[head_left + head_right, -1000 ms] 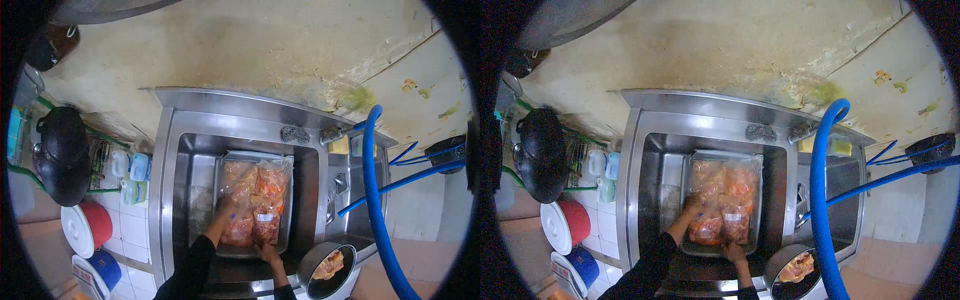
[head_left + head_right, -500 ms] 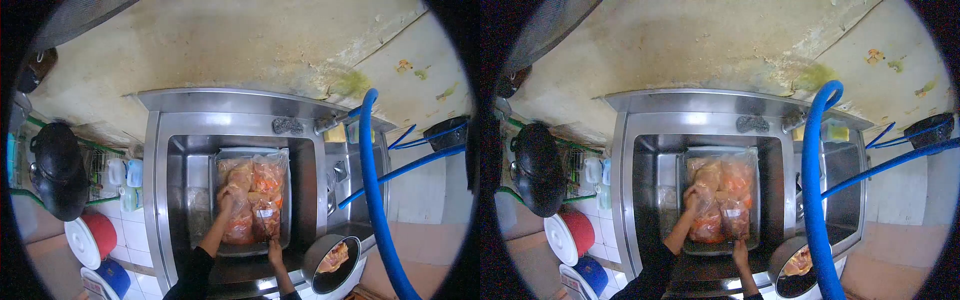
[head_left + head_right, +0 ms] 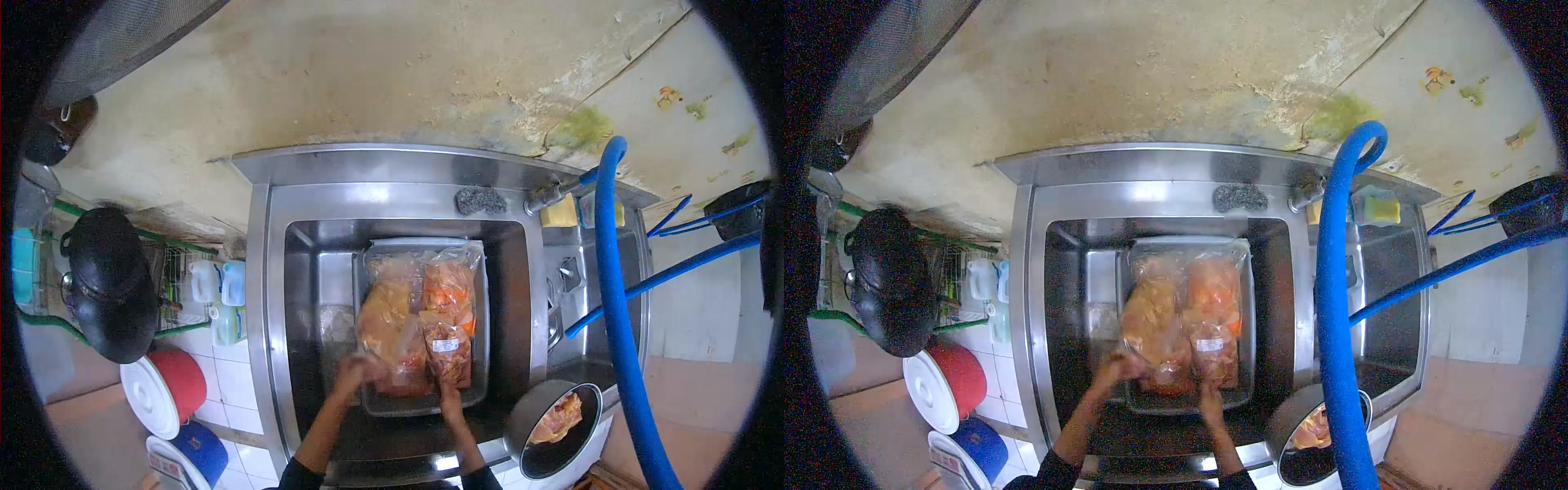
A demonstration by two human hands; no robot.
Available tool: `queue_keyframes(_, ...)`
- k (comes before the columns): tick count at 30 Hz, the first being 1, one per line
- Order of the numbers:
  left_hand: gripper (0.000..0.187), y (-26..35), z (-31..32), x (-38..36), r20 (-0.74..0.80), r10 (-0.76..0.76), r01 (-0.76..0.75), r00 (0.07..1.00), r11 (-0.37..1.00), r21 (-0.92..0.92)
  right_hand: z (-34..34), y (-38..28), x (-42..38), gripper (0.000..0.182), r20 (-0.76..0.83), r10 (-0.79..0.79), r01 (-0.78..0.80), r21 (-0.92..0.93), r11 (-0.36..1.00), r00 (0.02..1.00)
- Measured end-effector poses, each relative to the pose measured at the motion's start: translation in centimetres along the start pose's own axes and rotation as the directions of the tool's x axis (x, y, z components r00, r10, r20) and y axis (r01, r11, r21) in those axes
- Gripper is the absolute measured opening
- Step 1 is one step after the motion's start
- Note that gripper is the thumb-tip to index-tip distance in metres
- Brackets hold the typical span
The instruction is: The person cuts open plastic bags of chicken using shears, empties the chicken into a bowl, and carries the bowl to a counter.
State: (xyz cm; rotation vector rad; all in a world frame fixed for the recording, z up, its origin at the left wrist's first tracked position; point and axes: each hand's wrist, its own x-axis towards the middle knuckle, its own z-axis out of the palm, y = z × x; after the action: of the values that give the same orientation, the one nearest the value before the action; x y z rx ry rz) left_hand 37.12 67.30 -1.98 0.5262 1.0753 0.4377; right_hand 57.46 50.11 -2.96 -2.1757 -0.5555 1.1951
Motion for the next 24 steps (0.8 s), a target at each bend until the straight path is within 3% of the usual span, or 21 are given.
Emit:
queue_keyframes(1,0.018,0.4,0.5,-0.6,-0.001,-0.003,0.003,1.000,1.000,0.003,0.3,2.2,1.0,0.056,-0.029,-0.014,0.014,0.021,1.000,0.999)
queue_keyframes(3,0.016,1.7,2.4,-2.4,-0.040,-0.303,0.298,0.952,0.890,0.346,0.0,2.4,1.0,0.053,-0.060,-0.025,0.027,0.036,0.999,0.998)
queue_keyframes(4,0.023,1.3,1.5,-1.4,0.122,0.076,-0.144,0.990,0.495,0.857,-0.7,-0.7,0.3,0.049,-0.071,0.033,-0.032,0.012,0.999,0.997)
queue_keyframes(6,0.034,7.3,5.2,-1.4,-0.038,0.136,0.017,0.990,0.152,0.988,-1.4,-2.1,-0.3,0.046,-0.089,0.092,-0.094,-0.023,0.995,0.992)
queue_keyframes(8,0.037,10.9,7.5,3.1,0.021,0.192,-0.042,0.981,0.106,0.994,-1.7,-1.1,-0.2,0.044,-0.037,0.027,-0.028,-0.018,0.999,0.999)
queue_keyframes(10,0.032,10.0,7.5,10.9,0.157,0.330,-0.181,0.931,0.044,0.982,-2.4,-4.7,-1.4,0.043,-0.020,0.046,-0.046,-0.014,0.999,0.999)
queue_keyframes(11,0.032,8.6,7.1,15.2,0.257,0.627,-0.304,0.735,-0.034,0.952,-2.7,-6.1,-1.8,0.041,0.000,0.068,-0.068,-0.006,0.998,0.998)
queue_keyframes(12,0.032,7.2,7.0,18.8,0.322,0.838,-0.388,0.440,-0.146,0.910,-2.3,-4.4,-1.4,0.041,-0.006,0.063,-0.063,-0.010,0.998,0.998)
queue_keyframes(13,0.032,5.7,6.9,21.0,0.320,0.843,-0.393,0.432,-0.143,0.908,-1.6,-0.5,-0.5,0.042,-0.072,-0.051,0.050,-0.015,0.999,0.996)
queue_keyframes(14,0.029,4.5,6.8,22.7,0.277,0.824,-0.332,0.494,-0.115,0.936,-1.3,1.8,0.3,0.043,-0.138,-0.168,0.166,-0.027,0.986,0.976)
queue_keyframes(15,0.026,4.3,7.0,23.6,0.231,0.801,-0.269,0.552,-0.091,0.959,-1.5,1.7,0.5,0.043,-0.146,-0.179,0.176,-0.032,0.984,0.973)
queue_keyframes(16,0.026,5.5,7.5,23.1,0.233,0.803,-0.275,0.548,-0.090,0.957,-1.4,1.5,0.0,0.042,-0.096,-0.055,0.062,0.067,0.996,0.994)
queue_keyframes(17,0.023,6.6,7.8,22.2,0.212,0.640,-0.316,0.738,0.051,0.947,-1.3,1.4,-0.8,0.042,-0.033,0.069,-0.062,0.160,0.985,0.997)
queue_keyframes(18,0.021,7.2,7.9,21.5,0.206,0.430,-0.314,0.879,0.197,0.929,-1.5,0.2,-1.1,0.041,-0.026,0.062,-0.060,0.077,0.995,0.998)
queue_keyframes(19,0.021,7.0,7.6,21.4,0.206,0.428,-0.313,0.880,0.196,0.929,-1.7,-0.6,-1.5,0.041,-0.026,0.063,-0.061,0.078,0.995,0.998)
queue_keyframes(21,0.016,7.3,7.0,20.6,0.199,0.601,-0.487,0.774,0.363,0.794,-1.4,-2.0,-2.1,0.040,-0.079,0.024,-0.029,-0.059,0.998,0.997)
queue_keyframes(22,0.016,7.8,6.8,19.7,0.201,0.601,-0.484,0.774,0.356,0.799,-1.3,-2.5,-2.2,0.040,-0.075,0.024,-0.028,-0.050,0.998,0.997)
queue_keyframes(24,0.018,9.0,6.9,16.8,0.114,0.613,-0.530,0.782,0.557,0.640,-1.5,-3.0,-2.3,0.040,-0.136,-0.171,0.173,0.001,0.985,0.976)
